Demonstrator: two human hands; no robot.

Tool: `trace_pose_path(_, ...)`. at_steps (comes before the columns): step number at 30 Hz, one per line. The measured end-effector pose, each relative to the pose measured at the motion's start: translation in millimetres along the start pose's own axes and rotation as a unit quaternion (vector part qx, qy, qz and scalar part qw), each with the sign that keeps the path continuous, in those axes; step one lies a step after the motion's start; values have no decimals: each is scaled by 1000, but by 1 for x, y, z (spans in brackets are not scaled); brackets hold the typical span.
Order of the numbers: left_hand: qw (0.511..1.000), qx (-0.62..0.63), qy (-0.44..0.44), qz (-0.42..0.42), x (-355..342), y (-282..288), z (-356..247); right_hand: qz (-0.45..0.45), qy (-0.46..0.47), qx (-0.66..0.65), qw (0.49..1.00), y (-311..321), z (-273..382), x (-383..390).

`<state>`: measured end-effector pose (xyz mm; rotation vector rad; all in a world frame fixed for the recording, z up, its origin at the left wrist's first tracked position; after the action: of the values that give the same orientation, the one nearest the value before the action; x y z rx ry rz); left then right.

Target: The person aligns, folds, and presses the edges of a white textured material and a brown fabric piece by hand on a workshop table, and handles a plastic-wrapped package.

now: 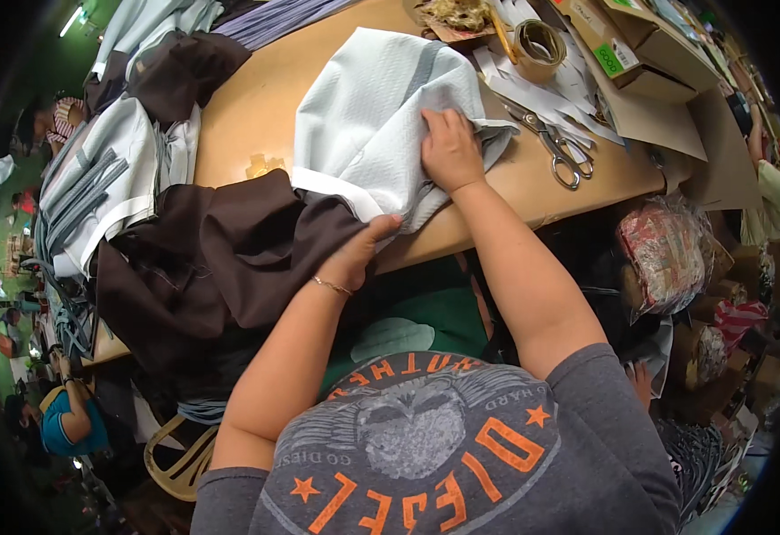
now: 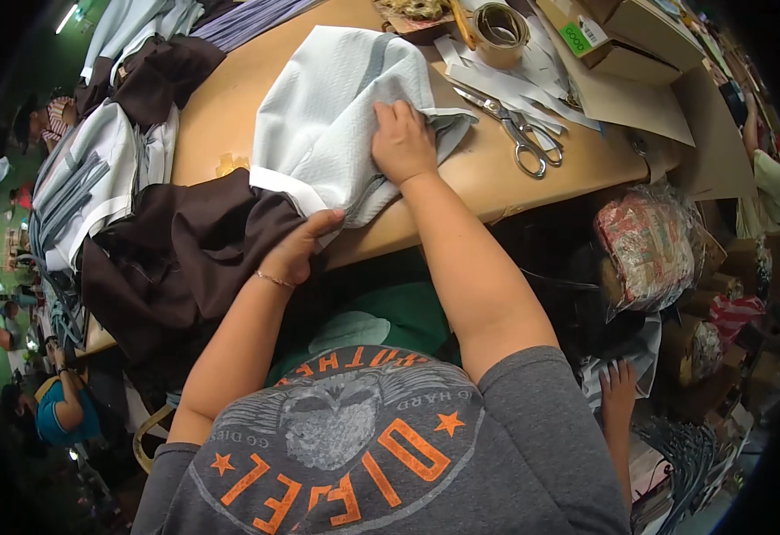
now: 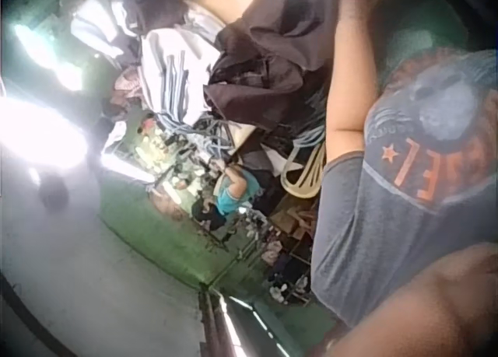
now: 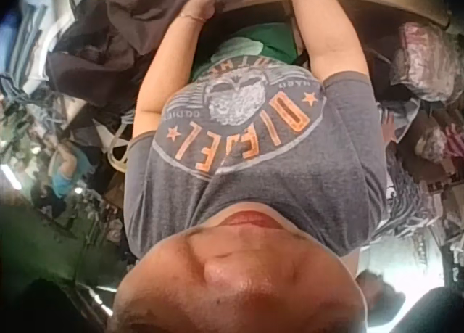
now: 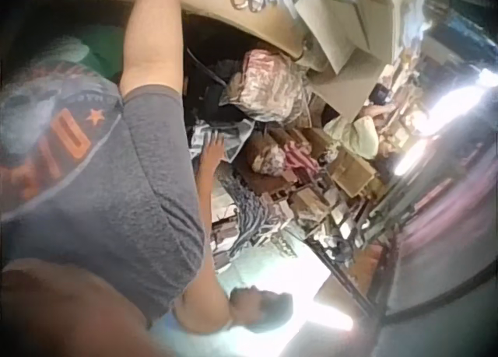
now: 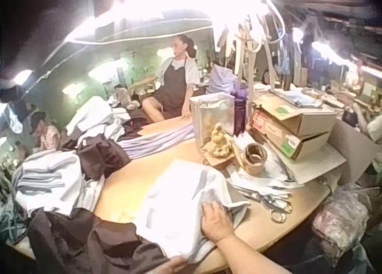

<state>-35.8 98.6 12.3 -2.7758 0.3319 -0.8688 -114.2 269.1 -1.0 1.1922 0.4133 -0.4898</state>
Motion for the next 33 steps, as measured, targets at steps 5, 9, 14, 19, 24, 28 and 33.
trace_pose_path(5, 992, -113, 47, 28, -4, -11, 1, 10, -2, -42, 999, 2, 1, 2)
trace_pose_path(9, 886, -463, 15, -26, -3, -22, -26, 17, -13, -39, 999, 4, 1, 4)
trace_pose_path(14, 941, -304, -145, -40, -27, 28, -11, 9, -12, -80, 997, 6, 2, 2)
trace_pose_path(19, 993, -94, -34, -61, -26, 6, -8, 9, -29, -80, 996, 5, 0, 4)
trace_pose_path(24, 989, -64, 8, -130, -41, -3, 9, 10, -38, -118, 992, 7, 0, 2)
trace_pose_path(28, 997, 42, 32, -54, -36, -24, 3, 11, -46, -134, 990, 7, -4, 2)
trace_pose_path(33, 993, -105, -54, -25, -49, -18, 20, 35, -46, -133, 989, 3, -4, 3)
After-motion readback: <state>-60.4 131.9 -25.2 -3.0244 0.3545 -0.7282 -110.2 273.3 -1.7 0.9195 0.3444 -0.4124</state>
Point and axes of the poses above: each hand's wrist, its own x-axis away from the middle knuckle, its own y-axis out of the back of the hand, z = x × y, the point moved 4 cm from there along -x, towards the middle knuckle, and after that the axes turned 9 degrees about x, right-handed, at the moved point
